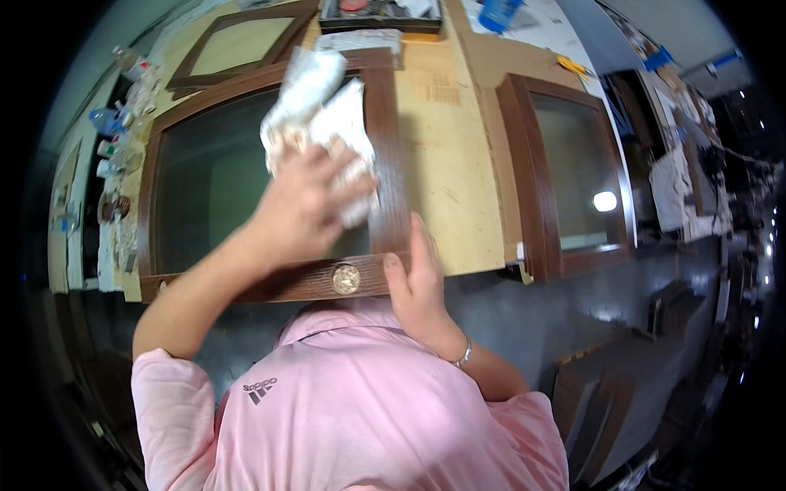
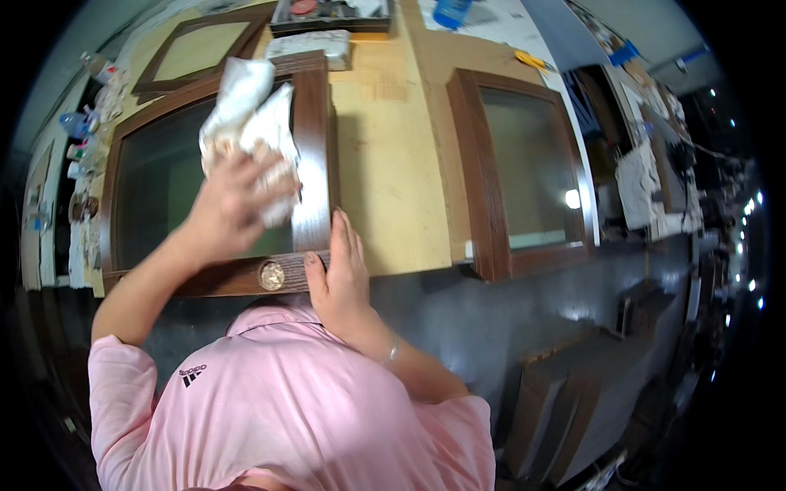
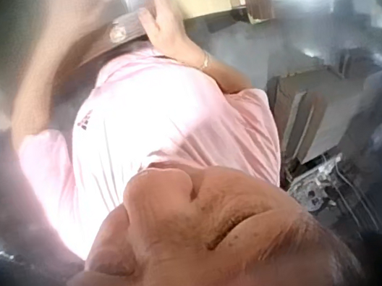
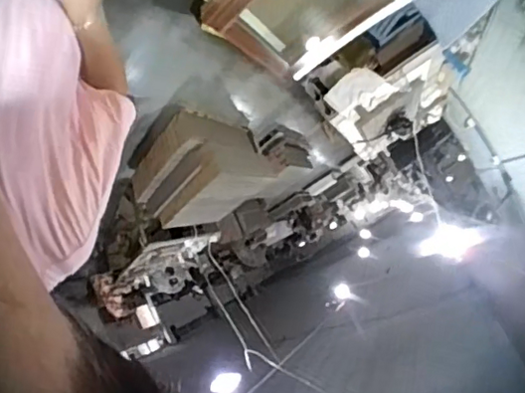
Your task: The person handles a thin flexible strip and crouches to the floor to work near a machine. They then place a glass window frame on a workbench, wipe it with a cloth, apply liquid from a bottle, and rub the frame edges with a small block.
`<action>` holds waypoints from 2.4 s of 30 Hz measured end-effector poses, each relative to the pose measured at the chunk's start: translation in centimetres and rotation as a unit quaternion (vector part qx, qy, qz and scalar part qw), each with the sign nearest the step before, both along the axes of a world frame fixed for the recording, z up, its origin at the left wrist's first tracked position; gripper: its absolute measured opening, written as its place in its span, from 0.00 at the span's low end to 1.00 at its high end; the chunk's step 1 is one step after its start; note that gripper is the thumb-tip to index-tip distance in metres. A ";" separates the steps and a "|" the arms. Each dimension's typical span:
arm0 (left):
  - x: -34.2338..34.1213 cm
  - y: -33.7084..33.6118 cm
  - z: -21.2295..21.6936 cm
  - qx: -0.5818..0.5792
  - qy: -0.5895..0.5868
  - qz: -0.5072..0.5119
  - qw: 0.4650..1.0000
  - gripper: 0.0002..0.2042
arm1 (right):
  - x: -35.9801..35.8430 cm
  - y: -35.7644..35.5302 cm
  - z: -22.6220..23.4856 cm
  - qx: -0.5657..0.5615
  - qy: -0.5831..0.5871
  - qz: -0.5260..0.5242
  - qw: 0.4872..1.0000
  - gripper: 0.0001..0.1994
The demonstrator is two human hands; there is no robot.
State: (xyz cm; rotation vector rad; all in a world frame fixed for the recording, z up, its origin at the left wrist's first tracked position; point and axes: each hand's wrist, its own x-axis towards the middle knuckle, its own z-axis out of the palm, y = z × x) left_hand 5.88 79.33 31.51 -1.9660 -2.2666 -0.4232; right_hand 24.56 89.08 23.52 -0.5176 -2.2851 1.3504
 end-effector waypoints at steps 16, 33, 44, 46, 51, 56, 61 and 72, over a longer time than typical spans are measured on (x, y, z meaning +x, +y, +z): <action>1.5 -16.0 1.6 0.468 -0.636 0.108 0.603 0.22 | -10.4 2.3 11.3 0.152 0.116 0.302 0.934 0.26; 3.7 -35.2 3.2 0.797 -0.426 0.186 0.384 0.22 | -24.9 -14.6 14.5 -0.216 -0.023 0.540 0.813 0.05; -6.0 -49.4 -6.2 0.678 -0.480 0.385 0.401 0.16 | -35.2 -17.4 13.2 -0.486 0.091 0.355 0.794 0.06; -8.0 -52.0 -7.7 0.393 -0.449 0.514 0.616 0.12 | -35.9 -19.3 14.7 -0.449 0.078 0.334 0.825 0.07; -13.4 -48.8 -1.8 0.270 -0.207 0.481 0.808 0.23 | -35.5 -27.4 15.7 -0.396 -0.002 0.318 0.862 0.05; -17.9 -43.1 0.8 0.376 -0.324 0.132 0.858 0.30 | -33.5 -33.3 18.4 -0.421 -0.031 0.397 0.815 0.04; -15.8 -42.8 -3.0 0.330 -0.713 -0.005 0.619 0.20 | -35.3 -33.3 18.3 -0.302 -0.050 0.345 0.888 0.04; -18.3 -50.7 -9.5 0.600 -0.749 0.065 0.274 0.31 | -51.5 -30.9 9.9 -0.084 -0.228 0.250 0.937 0.12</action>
